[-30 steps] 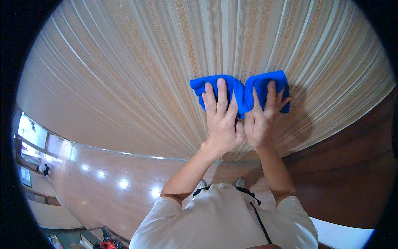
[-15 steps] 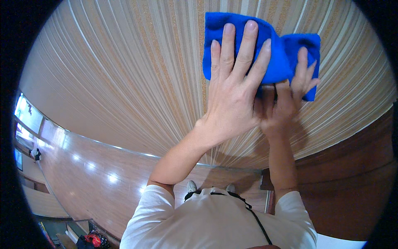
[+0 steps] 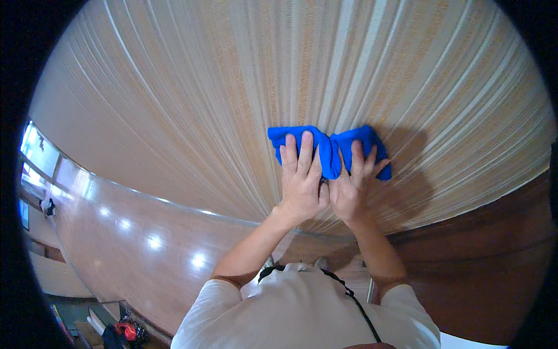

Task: The person wipes a light-colored striped wall and an adjacent dark wood surface with a blue cloth. They move the cloth in repeated strokes across the wall and then along the wood paneling, covering different areas.

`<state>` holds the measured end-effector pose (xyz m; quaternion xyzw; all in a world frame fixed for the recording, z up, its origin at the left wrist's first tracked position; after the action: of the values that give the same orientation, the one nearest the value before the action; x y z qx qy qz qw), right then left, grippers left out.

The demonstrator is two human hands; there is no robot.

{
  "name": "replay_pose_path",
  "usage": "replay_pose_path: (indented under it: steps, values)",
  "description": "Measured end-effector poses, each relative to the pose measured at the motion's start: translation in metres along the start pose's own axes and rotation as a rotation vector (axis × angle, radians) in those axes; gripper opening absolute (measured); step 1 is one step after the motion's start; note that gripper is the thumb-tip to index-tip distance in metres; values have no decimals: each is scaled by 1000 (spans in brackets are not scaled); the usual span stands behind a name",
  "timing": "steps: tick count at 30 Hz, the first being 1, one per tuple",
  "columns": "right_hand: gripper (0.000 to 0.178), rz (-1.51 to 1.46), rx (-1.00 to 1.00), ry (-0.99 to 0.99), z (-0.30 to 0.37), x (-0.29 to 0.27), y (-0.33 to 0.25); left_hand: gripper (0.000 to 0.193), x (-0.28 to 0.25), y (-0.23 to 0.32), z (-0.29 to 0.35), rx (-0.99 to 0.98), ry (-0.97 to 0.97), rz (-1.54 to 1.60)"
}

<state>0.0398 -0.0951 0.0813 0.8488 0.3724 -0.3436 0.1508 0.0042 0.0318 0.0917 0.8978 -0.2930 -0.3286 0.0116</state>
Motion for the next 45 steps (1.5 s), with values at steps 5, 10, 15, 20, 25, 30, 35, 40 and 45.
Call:
replay_pose_path:
  steps: [5,10,15,20,25,30,35,40,45]
  values:
    - [44,-110,27,-40,-20,-19,-27,73,-40,-2,-2,-29,-22,20]
    - [44,-102,-32,-173,26,33,-3,70,44,-28,56,-174,-98,86]
    - [43,-128,180,-388,50,77,-5,74,74,-75,107,-192,-248,-26]
    - [52,-144,222,-128,44,67,-18,73,45,-89,125,-325,-371,10]
    - [50,-109,224,-48,-1,39,-30,69,13,-69,58,-238,-38,65]
    - [48,-4,161,-167,-34,35,-46,67,-3,-79,36,-130,-113,38]
    - [50,18,134,73,-42,-9,-48,79,-44,-68,26,24,-232,29]
    - [52,5,213,109,-64,-46,-55,77,-69,-38,-16,21,-163,39]
    - [53,-29,162,0,-58,-50,-55,79,-69,-31,-10,46,-194,-61]
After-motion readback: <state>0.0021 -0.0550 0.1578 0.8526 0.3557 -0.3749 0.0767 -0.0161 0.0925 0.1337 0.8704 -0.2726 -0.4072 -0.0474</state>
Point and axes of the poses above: each hand's wrist, its own z-axis away from the middle knuckle, its own x-axis out of the palm, y = z × x, the point moved 4 cm from there along -z, towards the middle knuckle, and after that the axes turned 15 degrees about -y, right-handed, at the moved point
